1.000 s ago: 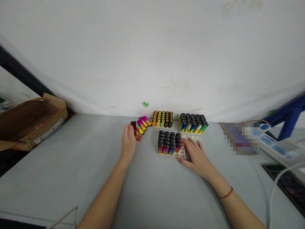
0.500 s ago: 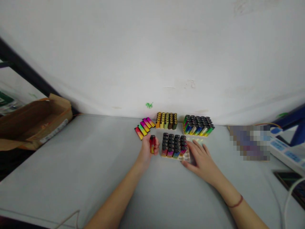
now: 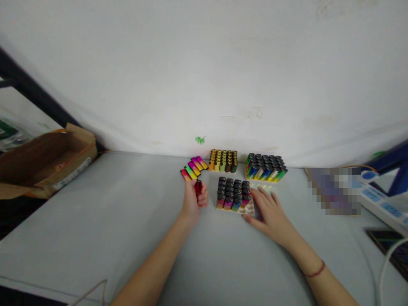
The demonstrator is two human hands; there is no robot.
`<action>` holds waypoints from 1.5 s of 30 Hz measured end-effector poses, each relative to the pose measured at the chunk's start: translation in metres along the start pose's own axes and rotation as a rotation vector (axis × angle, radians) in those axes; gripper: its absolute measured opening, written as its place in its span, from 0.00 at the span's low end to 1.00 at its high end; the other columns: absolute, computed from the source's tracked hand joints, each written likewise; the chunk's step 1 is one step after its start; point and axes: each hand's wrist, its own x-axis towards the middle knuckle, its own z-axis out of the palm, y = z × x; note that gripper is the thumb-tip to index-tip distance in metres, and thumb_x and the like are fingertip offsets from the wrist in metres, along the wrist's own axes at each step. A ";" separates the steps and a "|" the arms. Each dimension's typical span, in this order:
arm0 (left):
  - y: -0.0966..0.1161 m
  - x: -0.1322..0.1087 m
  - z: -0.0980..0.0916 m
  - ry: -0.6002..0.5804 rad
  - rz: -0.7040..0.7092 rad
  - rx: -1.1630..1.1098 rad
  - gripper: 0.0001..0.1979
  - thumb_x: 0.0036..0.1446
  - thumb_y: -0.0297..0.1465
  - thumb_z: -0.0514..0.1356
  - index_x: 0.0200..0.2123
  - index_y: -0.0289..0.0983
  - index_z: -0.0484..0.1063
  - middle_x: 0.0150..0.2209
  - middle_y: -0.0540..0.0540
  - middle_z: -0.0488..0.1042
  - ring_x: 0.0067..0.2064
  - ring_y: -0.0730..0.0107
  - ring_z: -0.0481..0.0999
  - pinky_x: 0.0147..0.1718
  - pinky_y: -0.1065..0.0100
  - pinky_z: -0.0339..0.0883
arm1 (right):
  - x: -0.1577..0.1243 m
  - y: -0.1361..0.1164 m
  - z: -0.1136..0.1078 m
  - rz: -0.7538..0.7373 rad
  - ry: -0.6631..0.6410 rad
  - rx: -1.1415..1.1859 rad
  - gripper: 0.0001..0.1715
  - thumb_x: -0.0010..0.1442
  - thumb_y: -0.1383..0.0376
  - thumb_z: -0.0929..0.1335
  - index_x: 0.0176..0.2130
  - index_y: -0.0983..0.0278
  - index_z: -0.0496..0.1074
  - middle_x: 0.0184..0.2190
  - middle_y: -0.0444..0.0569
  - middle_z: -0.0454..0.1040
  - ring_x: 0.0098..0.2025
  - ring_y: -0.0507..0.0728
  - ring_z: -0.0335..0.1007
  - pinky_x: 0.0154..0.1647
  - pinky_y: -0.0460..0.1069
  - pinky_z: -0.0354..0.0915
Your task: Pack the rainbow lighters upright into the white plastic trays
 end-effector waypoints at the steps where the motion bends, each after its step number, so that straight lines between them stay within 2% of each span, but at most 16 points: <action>1: 0.002 0.000 -0.001 0.010 0.006 -0.013 0.20 0.53 0.45 0.48 0.16 0.39 0.56 0.12 0.58 0.46 0.13 0.80 0.43 0.11 0.77 0.44 | 0.000 0.000 0.000 0.001 0.000 0.000 0.40 0.63 0.48 0.64 0.66 0.63 0.55 0.65 0.58 0.63 0.69 0.70 0.49 0.66 0.71 0.46; 8: 0.005 -0.001 -0.002 0.014 0.033 -0.057 0.22 0.56 0.47 0.49 0.17 0.39 0.56 0.13 0.58 0.45 0.13 0.80 0.43 0.10 0.78 0.44 | -0.001 0.001 0.002 -0.005 0.014 -0.013 0.41 0.62 0.48 0.64 0.68 0.60 0.53 0.64 0.58 0.63 0.69 0.70 0.50 0.65 0.71 0.47; 15: 0.001 -0.005 0.004 0.019 0.030 -0.035 0.21 0.55 0.47 0.50 0.18 0.39 0.56 0.13 0.59 0.45 0.13 0.81 0.43 0.11 0.79 0.44 | 0.000 0.000 0.001 0.007 -0.016 -0.004 0.40 0.63 0.47 0.64 0.66 0.64 0.56 0.65 0.58 0.63 0.69 0.70 0.49 0.66 0.71 0.46; 22: 0.000 -0.005 0.004 0.001 0.003 -0.021 0.22 0.54 0.48 0.50 0.17 0.40 0.55 0.13 0.59 0.45 0.13 0.81 0.42 0.10 0.78 0.43 | -0.001 0.001 0.002 -0.006 0.004 -0.013 0.41 0.62 0.48 0.64 0.67 0.63 0.54 0.64 0.58 0.63 0.69 0.70 0.49 0.66 0.71 0.47; 30: 0.005 -0.006 0.003 0.044 0.021 -0.035 0.20 0.53 0.46 0.51 0.18 0.40 0.56 0.13 0.59 0.46 0.12 0.81 0.43 0.10 0.77 0.43 | 0.000 0.001 0.002 0.002 -0.010 -0.009 0.40 0.63 0.47 0.64 0.66 0.63 0.55 0.65 0.58 0.63 0.69 0.70 0.49 0.66 0.71 0.47; 36: 0.001 -0.006 0.003 0.038 0.059 -0.018 0.20 0.53 0.47 0.52 0.20 0.39 0.57 0.13 0.59 0.48 0.13 0.81 0.45 0.12 0.77 0.44 | 0.000 0.000 0.001 0.007 -0.010 -0.003 0.39 0.63 0.47 0.63 0.66 0.62 0.55 0.65 0.57 0.63 0.69 0.70 0.49 0.66 0.71 0.46; 39: -0.004 -0.002 0.003 0.017 0.115 0.024 0.23 0.54 0.53 0.51 0.21 0.39 0.59 0.14 0.58 0.50 0.14 0.80 0.49 0.15 0.76 0.48 | 0.000 -0.001 0.000 0.010 -0.009 0.001 0.39 0.63 0.47 0.63 0.66 0.62 0.56 0.65 0.58 0.63 0.69 0.70 0.49 0.66 0.71 0.46; 41: -0.008 0.000 0.004 -0.001 0.200 0.080 0.25 0.53 0.56 0.52 0.24 0.39 0.61 0.14 0.57 0.54 0.16 0.78 0.53 0.16 0.75 0.50 | 0.001 -0.001 0.000 0.012 -0.013 0.003 0.39 0.63 0.48 0.64 0.66 0.63 0.56 0.65 0.58 0.63 0.69 0.70 0.49 0.66 0.71 0.46; 45: -0.016 0.000 0.004 -0.001 0.438 0.274 0.21 0.55 0.51 0.58 0.36 0.38 0.65 0.18 0.57 0.60 0.19 0.77 0.57 0.20 0.74 0.53 | 0.001 -0.001 0.000 0.012 -0.020 0.007 0.39 0.62 0.49 0.64 0.65 0.64 0.56 0.65 0.58 0.62 0.70 0.70 0.48 0.66 0.71 0.46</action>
